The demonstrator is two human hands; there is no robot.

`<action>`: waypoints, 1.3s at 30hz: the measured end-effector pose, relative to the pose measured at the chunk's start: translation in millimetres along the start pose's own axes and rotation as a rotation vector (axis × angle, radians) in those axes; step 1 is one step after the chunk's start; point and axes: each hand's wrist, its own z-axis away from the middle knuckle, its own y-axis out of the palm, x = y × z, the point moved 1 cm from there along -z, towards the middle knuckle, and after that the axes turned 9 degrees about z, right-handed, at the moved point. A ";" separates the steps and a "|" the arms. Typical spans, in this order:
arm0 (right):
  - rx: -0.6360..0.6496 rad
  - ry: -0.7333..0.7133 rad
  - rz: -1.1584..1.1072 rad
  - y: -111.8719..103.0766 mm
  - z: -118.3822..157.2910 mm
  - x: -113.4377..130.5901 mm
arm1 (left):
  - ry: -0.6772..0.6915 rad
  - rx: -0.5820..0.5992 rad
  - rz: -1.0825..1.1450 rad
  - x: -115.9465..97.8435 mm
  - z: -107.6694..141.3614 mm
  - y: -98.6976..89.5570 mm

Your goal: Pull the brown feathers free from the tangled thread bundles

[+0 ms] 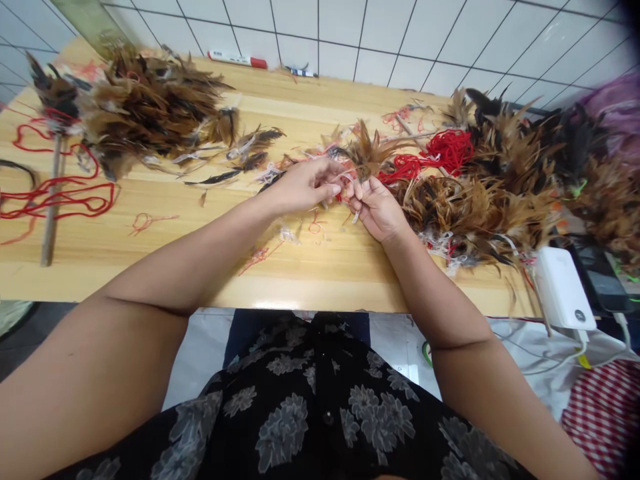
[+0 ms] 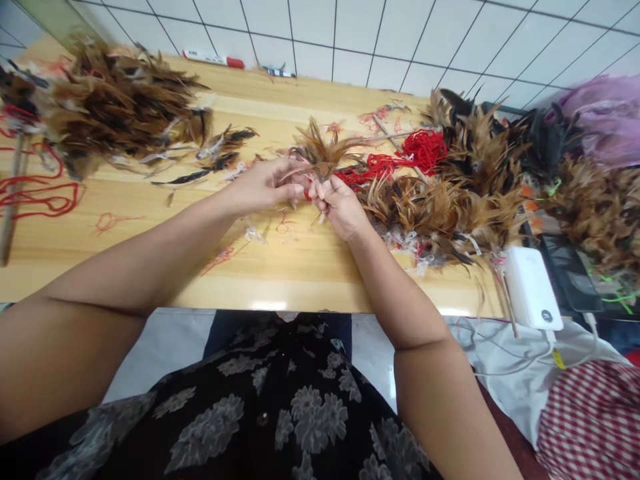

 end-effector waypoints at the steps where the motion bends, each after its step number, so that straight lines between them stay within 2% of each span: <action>1: -0.009 0.004 0.012 0.0 -0.4 0.3 | -0.026 -0.001 0.017 1.6 -0.1 -0.2; 5: -0.037 -0.003 0.086 -3.7 -1.7 1.9 | -0.078 -0.068 -0.084 -0.4 6.6 -10.3; 9: -0.075 -0.024 0.158 -6.5 -3.6 -0.9 | 0.015 -0.122 -0.261 -17.7 15.5 -15.7; 15: -0.151 -0.133 0.294 -12.8 -11.3 -15.4 | 0.113 -0.118 -0.374 -37.5 21.1 -13.1; 20: -0.234 -0.252 0.665 -11.6 -1.9 -8.0 | 0.202 -0.044 -0.482 -44.0 27.3 -3.0; 23: -0.280 -0.217 0.978 0.6 12.1 7.6 | 0.285 0.074 -0.578 -57.0 29.9 8.6; 25: -0.250 -0.153 1.191 10.3 20.8 18.3 | 0.343 0.153 -0.639 -63.5 24.9 11.5; 27: -0.178 -0.133 1.384 16.8 27.2 27.5 | 0.413 0.180 -0.675 -62.5 12.1 5.8; 29: -0.067 -0.172 1.506 17.8 29.9 33.6 | 0.480 0.135 -0.646 -52.3 -5.8 -9.2; 30: 0.000 -0.206 1.525 16.2 29.6 35.1 | 0.526 0.112 -0.564 -44.8 -14.8 -18.9; 31: 0.068 -0.249 1.504 13.6 28.2 35.3 | 0.567 0.101 -0.485 -36.3 -22.8 -28.7; 32: 0.127 -0.295 1.444 10.4 26.0 34.4 | 0.541 0.108 -0.431 -26.9 -29.6 -37.7; 35: 0.216 -0.427 1.056 1.8 17.3 26.5 | 0.474 0.060 -0.194 -0.7 -38.2 -50.8; 37: 0.213 -0.427 0.742 0.2 13.2 19.4 | 0.373 0.030 -0.018 14.6 -35.6 -43.1; 39: 0.175 -0.335 0.488 2.4 11.2 12.7 | 0.333 -0.023 0.092 26.2 -29.2 -25.6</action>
